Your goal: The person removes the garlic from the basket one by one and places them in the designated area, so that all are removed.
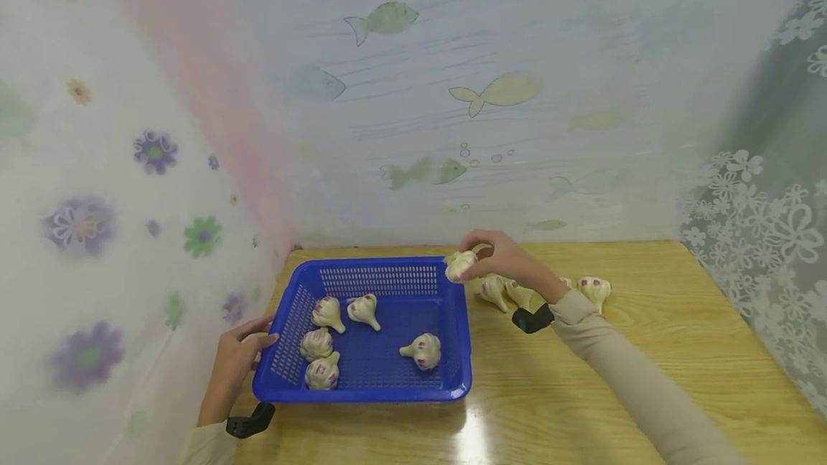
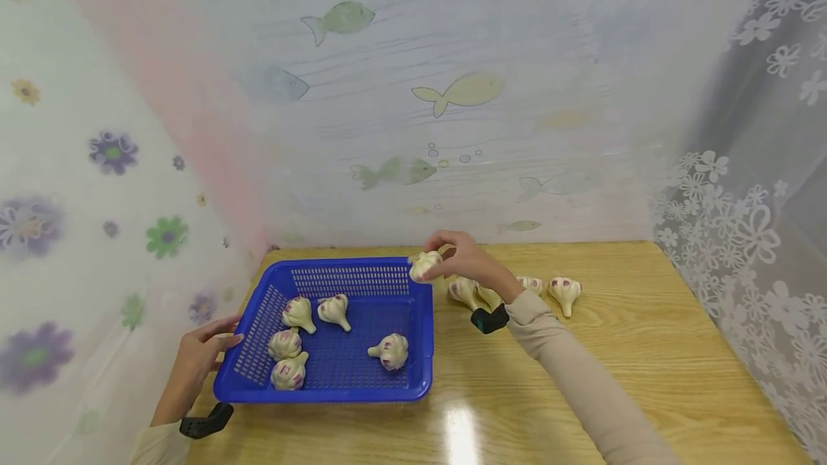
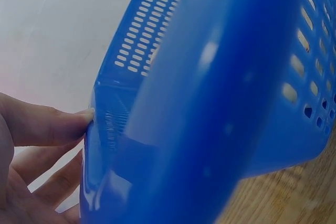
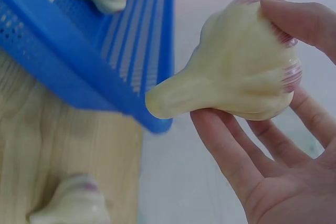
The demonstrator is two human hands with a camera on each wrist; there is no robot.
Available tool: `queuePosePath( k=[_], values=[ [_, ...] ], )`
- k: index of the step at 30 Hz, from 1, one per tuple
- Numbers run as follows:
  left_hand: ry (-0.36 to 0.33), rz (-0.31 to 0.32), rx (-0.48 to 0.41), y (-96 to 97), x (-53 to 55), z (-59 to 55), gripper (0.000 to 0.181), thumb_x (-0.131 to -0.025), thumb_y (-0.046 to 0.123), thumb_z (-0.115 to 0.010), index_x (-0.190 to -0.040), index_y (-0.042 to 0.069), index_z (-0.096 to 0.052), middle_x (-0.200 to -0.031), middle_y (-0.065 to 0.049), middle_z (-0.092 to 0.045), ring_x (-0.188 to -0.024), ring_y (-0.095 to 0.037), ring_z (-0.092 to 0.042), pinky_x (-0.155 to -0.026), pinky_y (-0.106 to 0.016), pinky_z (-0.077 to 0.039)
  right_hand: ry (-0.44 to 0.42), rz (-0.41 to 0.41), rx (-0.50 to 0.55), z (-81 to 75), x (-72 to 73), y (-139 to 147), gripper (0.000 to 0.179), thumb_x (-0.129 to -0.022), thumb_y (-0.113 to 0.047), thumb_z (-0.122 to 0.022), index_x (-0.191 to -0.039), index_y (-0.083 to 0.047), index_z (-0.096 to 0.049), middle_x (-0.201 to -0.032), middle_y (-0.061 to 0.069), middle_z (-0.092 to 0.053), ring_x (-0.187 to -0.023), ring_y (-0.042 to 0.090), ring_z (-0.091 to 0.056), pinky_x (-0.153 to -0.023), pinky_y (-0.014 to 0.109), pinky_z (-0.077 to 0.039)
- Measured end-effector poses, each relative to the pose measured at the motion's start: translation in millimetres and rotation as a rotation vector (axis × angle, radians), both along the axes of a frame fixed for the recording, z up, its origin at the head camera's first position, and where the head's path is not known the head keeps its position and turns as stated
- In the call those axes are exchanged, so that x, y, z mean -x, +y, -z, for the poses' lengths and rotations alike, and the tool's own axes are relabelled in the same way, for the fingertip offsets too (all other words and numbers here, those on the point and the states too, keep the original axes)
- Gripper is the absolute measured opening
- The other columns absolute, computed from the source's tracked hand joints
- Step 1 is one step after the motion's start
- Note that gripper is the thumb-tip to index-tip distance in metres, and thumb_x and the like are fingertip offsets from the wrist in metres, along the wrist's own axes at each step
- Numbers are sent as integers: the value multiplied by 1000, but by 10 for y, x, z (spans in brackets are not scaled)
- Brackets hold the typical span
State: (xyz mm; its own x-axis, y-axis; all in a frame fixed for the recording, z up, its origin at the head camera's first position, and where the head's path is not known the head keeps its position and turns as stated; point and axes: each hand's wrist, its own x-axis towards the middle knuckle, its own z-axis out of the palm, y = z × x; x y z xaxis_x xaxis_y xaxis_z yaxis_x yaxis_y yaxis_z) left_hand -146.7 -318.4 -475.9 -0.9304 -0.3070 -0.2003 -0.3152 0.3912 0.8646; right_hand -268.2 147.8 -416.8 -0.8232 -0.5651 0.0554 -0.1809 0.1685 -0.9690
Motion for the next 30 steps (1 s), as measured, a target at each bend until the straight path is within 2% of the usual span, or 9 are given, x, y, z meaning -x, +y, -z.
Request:
queuePosePath(
  k=[8, 14, 19, 26, 30],
  values=[
    [9, -2, -23, -13, 5, 19, 45, -90, 14, -61, -134, 4, -53, -125, -21, -51, -76, -19, -63, -62, -33, -54, -36, 88, -30, 17, -37, 337, 45, -78, -13, -78, -116, -2, -56, -118, 17, -50, -89, 30, -64, -79, 49, -50],
    [17, 2, -25, -25, 4, 29, 46, -90, 14, -61, -134, 4, -53, -125, -21, -51, -78, -20, -64, -62, -33, -55, -30, 134, -77, -7, -66, 546, 46, -80, -18, -76, -117, -3, -54, -122, 17, -46, -90, 29, -63, -76, 48, -50],
    [24, 0, -24, -25, 1, 43, 45, -90, 14, -61, -134, 4, -53, -124, -21, -52, -77, -19, -64, -62, -33, -55, -46, 163, -104, 11, -74, 690, 48, -82, -21, -74, -121, -2, -52, -126, 17, -46, -94, 29, -63, -77, 48, -51],
    [31, 12, -38, -15, -9, 34, 45, -91, 14, -60, -134, 3, -53, -125, -21, -51, -78, -22, -64, -63, -33, -55, -60, 194, -133, 44, -128, 878, 52, -85, -23, -72, -128, -2, -50, -134, 18, -42, -100, 27, -62, -80, 42, -51],
    [26, 10, -24, -22, 4, 37, 45, -90, 14, -60, -133, 4, -54, -124, -21, -52, -77, -20, -64, -62, -32, -54, -62, 202, -144, 47, -174, 970, 53, -85, -24, -71, -129, -4, -49, -134, 19, -41, -104, 29, -60, -83, 48, -49]
  ],
)
